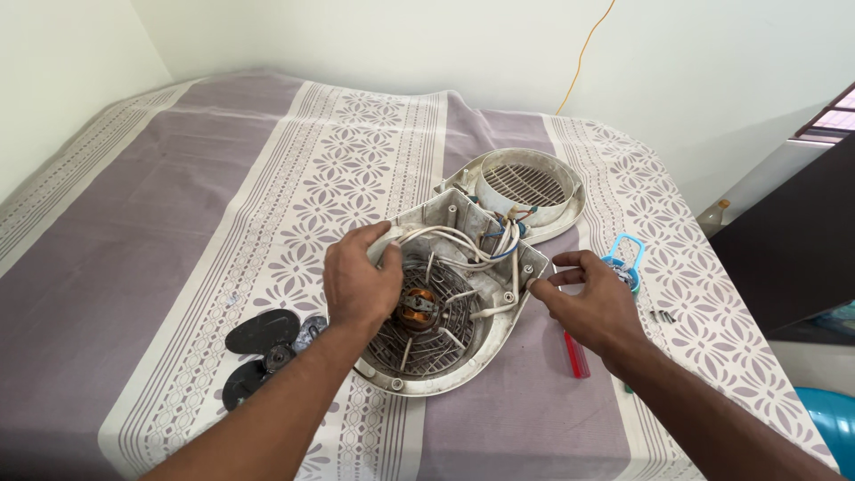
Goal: The person services a disassembled exhaust fan lying on a bed. They use a screwdriver to unscrew parts of the fan housing, place screws in a small container, work on the motor area by hand, detach and reattach the fan blades, and finally align the front grille over the housing.
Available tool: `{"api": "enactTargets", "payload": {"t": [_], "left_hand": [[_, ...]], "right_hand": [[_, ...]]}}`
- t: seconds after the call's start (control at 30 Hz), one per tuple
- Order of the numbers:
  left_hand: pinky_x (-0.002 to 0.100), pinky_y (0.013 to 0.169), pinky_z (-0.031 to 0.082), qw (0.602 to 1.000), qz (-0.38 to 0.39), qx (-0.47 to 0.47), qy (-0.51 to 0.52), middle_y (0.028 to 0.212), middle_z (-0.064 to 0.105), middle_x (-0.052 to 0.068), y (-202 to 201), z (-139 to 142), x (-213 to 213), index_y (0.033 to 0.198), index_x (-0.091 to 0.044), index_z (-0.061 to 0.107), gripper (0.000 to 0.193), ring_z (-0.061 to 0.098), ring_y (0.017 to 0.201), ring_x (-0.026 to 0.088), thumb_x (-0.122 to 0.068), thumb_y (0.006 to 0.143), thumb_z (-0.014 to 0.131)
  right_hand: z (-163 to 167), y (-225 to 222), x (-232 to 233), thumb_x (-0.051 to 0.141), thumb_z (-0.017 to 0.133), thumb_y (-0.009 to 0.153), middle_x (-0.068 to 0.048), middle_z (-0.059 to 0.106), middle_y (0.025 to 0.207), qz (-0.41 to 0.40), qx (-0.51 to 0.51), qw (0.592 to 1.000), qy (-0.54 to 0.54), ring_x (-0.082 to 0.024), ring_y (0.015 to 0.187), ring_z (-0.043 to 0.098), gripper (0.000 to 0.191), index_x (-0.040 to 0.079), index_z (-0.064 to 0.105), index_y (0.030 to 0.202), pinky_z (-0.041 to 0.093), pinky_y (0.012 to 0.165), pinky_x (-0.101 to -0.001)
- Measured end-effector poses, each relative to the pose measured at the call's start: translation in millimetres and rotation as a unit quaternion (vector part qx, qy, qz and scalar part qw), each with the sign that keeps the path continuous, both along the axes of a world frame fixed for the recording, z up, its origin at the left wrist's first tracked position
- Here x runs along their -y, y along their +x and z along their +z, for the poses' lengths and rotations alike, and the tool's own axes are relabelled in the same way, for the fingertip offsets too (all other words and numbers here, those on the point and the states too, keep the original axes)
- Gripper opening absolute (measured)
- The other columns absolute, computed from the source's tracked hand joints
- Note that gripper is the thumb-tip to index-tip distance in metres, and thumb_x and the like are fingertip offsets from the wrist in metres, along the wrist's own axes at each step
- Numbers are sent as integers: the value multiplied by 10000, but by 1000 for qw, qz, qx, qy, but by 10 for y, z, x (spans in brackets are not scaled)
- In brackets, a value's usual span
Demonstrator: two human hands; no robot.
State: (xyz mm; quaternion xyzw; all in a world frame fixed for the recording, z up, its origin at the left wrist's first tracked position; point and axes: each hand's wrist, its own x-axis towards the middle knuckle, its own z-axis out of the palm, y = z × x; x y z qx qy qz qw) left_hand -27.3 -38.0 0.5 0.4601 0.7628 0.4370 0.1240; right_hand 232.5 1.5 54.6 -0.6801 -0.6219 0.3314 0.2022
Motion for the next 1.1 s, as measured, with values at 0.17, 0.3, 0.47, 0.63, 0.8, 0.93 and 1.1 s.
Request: {"api": "enactTargets", "payload": {"t": [0.17,0.3,0.47,0.63,0.8,0.93,1.1], "left_hand": [[400,960,529,996,-41,74,3,1128,752,53,180,69,0,1232,-190,733,325,700,1020,201,-310,939,657],[372,784,599,989,-66,133,16,901,798,72,455,125,2,1163,-187,780,305,749,788,194,-354,928,681],[331,696,578,978,-124,171,-1,853,795,56,757,195,5,1127,-178,789,301,744,734,156,-358,911,680],[300,665,588,962,-160,202,88,825,799,63,1029,223,-14,1069,-75,786,305,751,689,141,-312,900,696],[299,657,574,967,-160,189,64,780,790,79,1293,281,-85,1029,-56,794,293,740,664,152,-299,889,710],[312,669,575,966,-170,186,60,775,789,79,1555,339,-182,1028,-65,797,285,746,664,168,-289,882,700],[325,704,604,964,-185,188,23,793,787,96,1921,361,-278,1051,-84,788,290,774,708,175,-292,875,690]], "right_hand": [[40,-17,26,312,764,794,-92,742,1185,-16,0,1000,1,-220,857,780,654,57,576,1367,615,814,-373],[59,-27,68,305,763,792,-96,744,1173,-32,-5,999,11,-224,854,779,635,52,596,1350,620,794,-367],[25,20,108,310,757,799,-73,751,1131,-49,-7,998,26,-213,807,783,589,59,628,1315,620,770,-354],[-12,128,95,293,761,803,-53,776,1084,-49,-18,997,50,-185,774,782,523,51,672,1258,595,764,-332],[-17,331,37,284,763,809,-55,782,1068,-60,-29,997,39,-178,766,786,491,55,692,1237,605,744,-336],[-21,575,-17,269,762,824,-50,786,1066,-62,-26,997,33,-181,759,783,454,67,699,1225,593,732,-329],[-94,919,-110,243,753,835,-52,787,1074,-74,-24,997,14,-174,764,780,392,76,720,1188,603,706,-340]]}}
